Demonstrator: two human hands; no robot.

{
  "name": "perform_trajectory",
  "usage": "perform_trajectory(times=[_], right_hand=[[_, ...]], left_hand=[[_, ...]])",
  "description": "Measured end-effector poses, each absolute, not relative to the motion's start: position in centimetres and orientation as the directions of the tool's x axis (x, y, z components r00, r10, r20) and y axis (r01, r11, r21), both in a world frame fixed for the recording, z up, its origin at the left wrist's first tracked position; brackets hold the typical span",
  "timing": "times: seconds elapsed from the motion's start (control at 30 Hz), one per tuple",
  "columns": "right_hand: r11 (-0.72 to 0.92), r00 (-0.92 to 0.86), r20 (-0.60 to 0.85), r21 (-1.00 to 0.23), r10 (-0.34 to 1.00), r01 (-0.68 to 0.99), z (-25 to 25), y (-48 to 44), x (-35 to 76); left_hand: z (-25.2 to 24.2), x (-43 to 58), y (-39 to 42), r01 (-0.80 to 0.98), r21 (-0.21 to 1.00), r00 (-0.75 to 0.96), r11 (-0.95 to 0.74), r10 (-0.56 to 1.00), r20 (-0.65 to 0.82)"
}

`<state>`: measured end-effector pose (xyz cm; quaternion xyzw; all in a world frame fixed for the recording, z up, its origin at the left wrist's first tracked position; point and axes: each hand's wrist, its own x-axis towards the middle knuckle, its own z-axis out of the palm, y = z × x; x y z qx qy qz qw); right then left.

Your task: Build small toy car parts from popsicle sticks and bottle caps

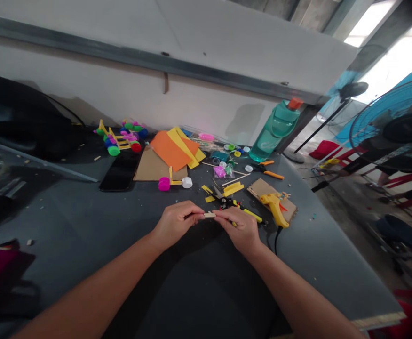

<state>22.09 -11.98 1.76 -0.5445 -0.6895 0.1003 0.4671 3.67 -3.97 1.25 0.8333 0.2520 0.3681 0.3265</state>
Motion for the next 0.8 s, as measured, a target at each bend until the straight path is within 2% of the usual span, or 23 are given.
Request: perform_trajectory(times=[0.47, 0.8], right_hand=[[0.359, 0.063, 0.522, -0.665, 0.851, 0.655, 2.09, -12.02, 21.94], [0.354, 0.057, 0.504, -0.679, 0.862, 0.644, 2.24, -12.02, 21.88]], left_hand=[[1.12, 3.77, -4.15, 0.167, 0.649, 0.606, -0.742, 0.596, 0.527], [1.18, 3.7, -4.28, 0.18, 0.64, 0.602, -0.747, 0.598, 0.529]])
